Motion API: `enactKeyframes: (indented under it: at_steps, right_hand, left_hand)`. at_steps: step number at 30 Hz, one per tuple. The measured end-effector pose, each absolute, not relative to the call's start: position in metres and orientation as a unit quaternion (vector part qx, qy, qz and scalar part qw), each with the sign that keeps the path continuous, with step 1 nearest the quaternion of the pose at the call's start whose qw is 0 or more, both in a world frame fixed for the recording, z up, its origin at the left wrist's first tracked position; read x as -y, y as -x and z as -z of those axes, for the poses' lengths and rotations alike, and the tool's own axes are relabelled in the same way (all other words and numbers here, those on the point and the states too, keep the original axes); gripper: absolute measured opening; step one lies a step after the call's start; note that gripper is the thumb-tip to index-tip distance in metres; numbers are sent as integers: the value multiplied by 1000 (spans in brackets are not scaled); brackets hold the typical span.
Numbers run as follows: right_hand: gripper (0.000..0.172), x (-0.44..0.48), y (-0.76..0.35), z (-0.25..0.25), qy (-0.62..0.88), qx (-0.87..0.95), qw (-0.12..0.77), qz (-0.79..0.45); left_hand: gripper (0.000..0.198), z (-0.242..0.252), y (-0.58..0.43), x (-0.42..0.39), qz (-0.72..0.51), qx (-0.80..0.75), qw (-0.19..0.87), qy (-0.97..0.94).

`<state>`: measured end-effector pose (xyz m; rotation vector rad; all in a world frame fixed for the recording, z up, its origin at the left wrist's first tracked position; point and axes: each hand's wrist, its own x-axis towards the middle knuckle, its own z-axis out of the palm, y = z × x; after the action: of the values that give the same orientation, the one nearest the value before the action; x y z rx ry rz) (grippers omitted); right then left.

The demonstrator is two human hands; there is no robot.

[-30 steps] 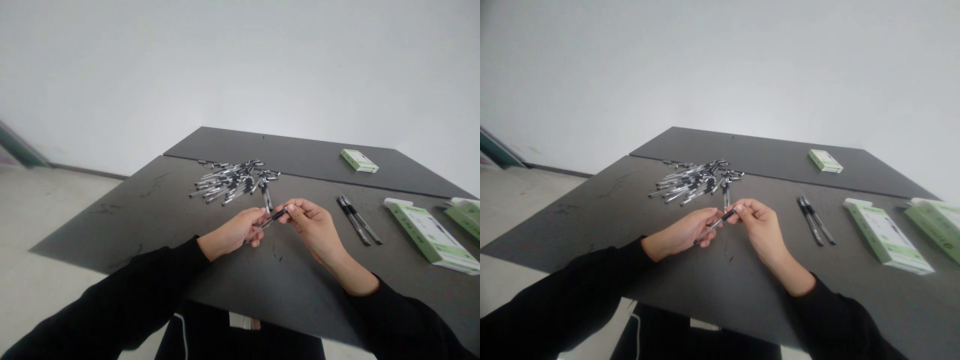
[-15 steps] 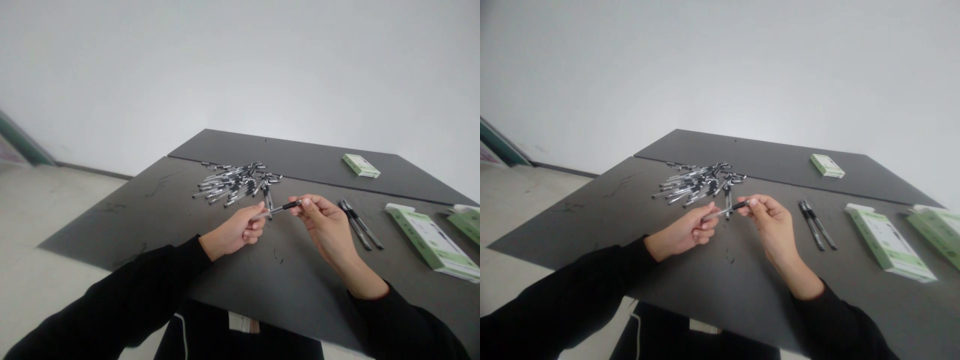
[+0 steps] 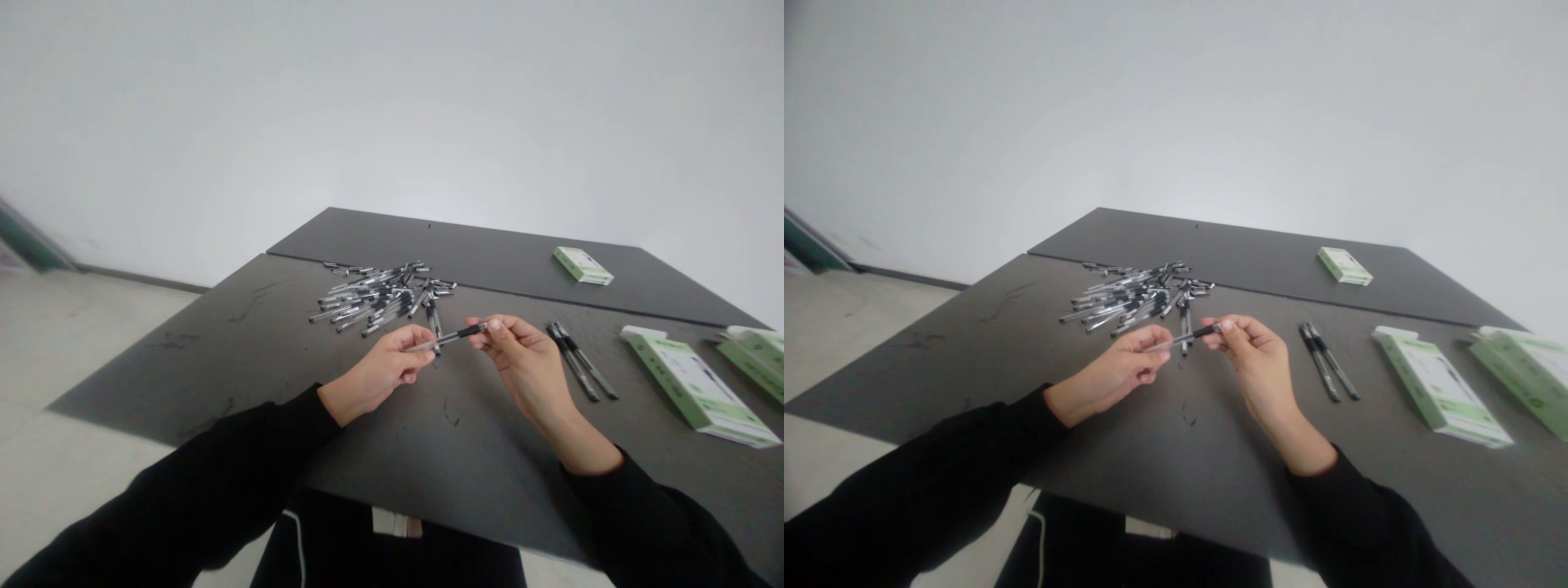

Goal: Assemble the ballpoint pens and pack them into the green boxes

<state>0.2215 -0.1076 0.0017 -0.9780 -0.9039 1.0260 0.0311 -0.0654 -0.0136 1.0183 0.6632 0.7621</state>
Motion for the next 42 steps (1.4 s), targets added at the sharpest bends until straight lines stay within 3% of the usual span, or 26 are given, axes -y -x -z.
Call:
enactKeyframes:
  at_steps: [5, 9, 15, 20, 25, 30, 37, 42]
  right_hand:
    - [23, 107, -223, 0, 440, 408, 659, -454]
    - [22, 108, -223, 1, 447, 419, 648, -452]
    - [24, 109, -222, 1, 455, 435, 632, -452]
    - [25, 109, -221, 0, 468, 440, 623, -446]
    - [26, 110, -219, 2, 473, 451, 608, -450]
    - [26, 109, -217, 4, 473, 458, 597, -457]
    - [26, 111, -216, 2, 468, 466, 595, -458]
    - [26, 111, -216, 1, 475, 461, 597, -454]
  left_hand:
    - [27, 12, -31, 67, -304, -325, 781, -439]
    - [20, 11, -31, 68, -356, -321, 735, -479]
    - [30, 7, -29, 69, -270, -301, 826, -392]
    - [27, 8, -29, 70, -326, -304, 770, -456]
    - [26, 9, -30, 69, -279, -312, 806, -420]
    - [20, 7, -30, 69, -312, -328, 761, -465]
    - [40, 8, -28, 67, -210, -315, 823, -423]
    - [21, 7, -28, 69, -307, -338, 750, -479]
